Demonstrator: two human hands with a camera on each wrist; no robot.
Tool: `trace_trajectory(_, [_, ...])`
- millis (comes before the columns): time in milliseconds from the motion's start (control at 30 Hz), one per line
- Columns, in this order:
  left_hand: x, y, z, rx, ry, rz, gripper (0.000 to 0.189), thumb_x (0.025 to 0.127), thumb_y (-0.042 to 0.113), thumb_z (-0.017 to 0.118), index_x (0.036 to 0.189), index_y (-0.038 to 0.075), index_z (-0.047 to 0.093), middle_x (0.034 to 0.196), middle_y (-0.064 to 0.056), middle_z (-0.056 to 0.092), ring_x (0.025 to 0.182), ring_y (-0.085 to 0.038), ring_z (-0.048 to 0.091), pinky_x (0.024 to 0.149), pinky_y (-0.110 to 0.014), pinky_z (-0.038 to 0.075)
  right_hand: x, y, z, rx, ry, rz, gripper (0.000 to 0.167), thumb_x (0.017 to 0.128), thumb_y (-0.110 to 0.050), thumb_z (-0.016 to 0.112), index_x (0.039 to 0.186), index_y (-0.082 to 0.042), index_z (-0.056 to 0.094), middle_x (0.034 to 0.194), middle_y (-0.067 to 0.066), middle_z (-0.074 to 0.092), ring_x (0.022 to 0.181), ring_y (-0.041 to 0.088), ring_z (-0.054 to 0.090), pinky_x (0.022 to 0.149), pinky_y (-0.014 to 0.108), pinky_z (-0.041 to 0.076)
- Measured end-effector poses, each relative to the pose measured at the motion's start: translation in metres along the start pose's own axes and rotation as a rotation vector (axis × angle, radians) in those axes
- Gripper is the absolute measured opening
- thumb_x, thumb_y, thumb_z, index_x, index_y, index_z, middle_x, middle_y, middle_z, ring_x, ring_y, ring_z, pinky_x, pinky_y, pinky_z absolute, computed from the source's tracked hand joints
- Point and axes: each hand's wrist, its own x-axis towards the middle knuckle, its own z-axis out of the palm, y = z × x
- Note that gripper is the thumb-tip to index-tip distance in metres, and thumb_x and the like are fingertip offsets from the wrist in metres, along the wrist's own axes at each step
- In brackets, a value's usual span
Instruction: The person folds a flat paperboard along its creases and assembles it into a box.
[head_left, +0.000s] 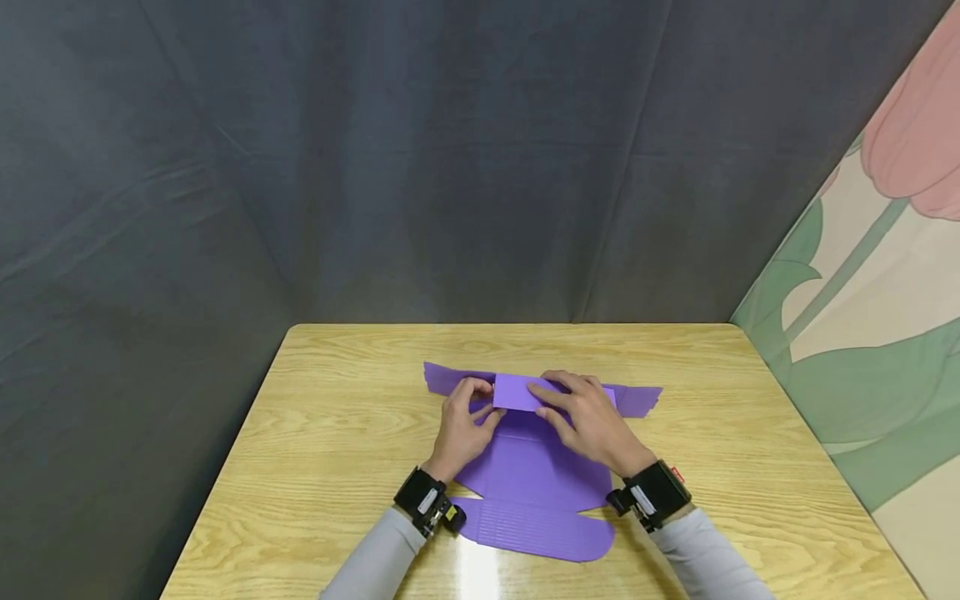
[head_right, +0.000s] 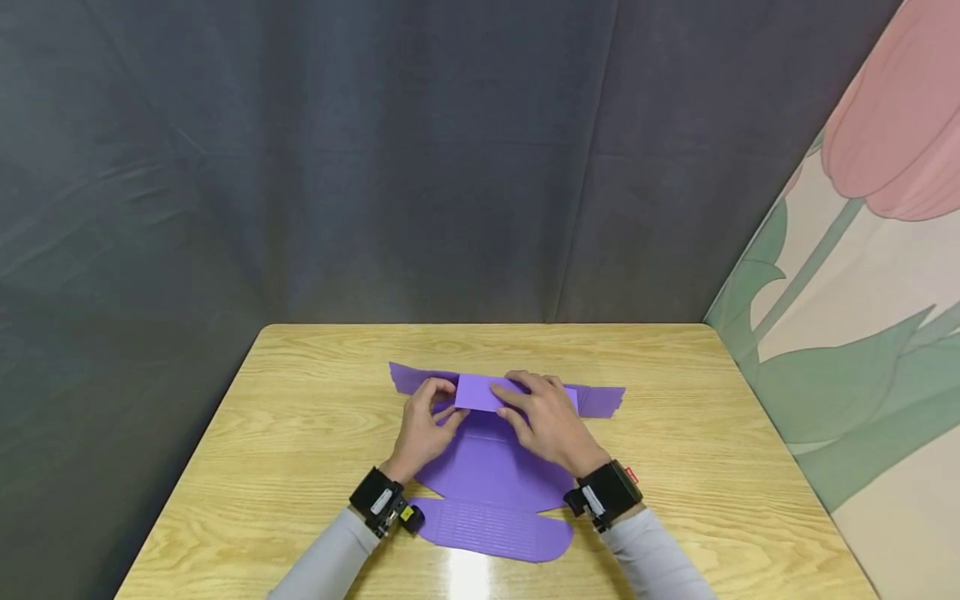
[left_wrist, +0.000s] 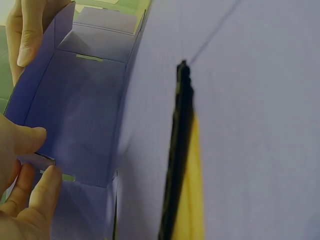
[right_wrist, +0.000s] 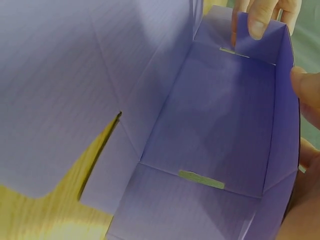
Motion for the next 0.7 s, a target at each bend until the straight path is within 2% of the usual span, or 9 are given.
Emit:
trace_trajectory(233, [-0.0009, -0.0015, -0.0002, -0.029, -0.007, 0.022, 0.036, 0.087, -0.008, 0.083, 0.113, -0.001, 0.06, 0.117, -0.017, 0.063, 0.111, -0.035, 0.068, 0.091, -0.029, 0.064, -0.0009, -0.0003, 0.0017, 0.007, 0.006, 0.0, 0.041, 0.101, -0.027, 0.073, 0.141, -0.016, 0.072, 0.143, 0.017, 0.065, 0.131, 0.035, 0.064, 0.106, 0.059, 0.046])
trace_trajectory(600, [-0.0035, -0.0014, -0.0041, -0.057, -0.016, -0.031, 0.04, 0.085, -0.005, 0.087, 0.114, -0.003, 0.059, 0.117, -0.018, 0.062, 0.114, -0.035, 0.069, 0.094, -0.027, 0.062, -0.0026, -0.0014, 0.0022, -0.016, 0.03, -0.024, 0.039, 0.099, -0.025, 0.075, 0.137, -0.014, 0.075, 0.139, 0.018, 0.067, 0.128, 0.035, 0.066, 0.102, 0.061, 0.049])
trace_trajectory(700, [-0.0045, -0.0016, -0.0055, -0.062, -0.027, -0.033, 0.042, 0.084, -0.005, 0.087, 0.115, -0.003, 0.059, 0.118, -0.018, 0.062, 0.116, -0.035, 0.068, 0.095, -0.03, 0.062, -0.0027, -0.0015, 0.0021, -0.025, 0.028, -0.021, 0.039, 0.1, -0.025, 0.074, 0.137, -0.014, 0.075, 0.139, 0.018, 0.067, 0.128, 0.035, 0.065, 0.102, 0.06, 0.049])
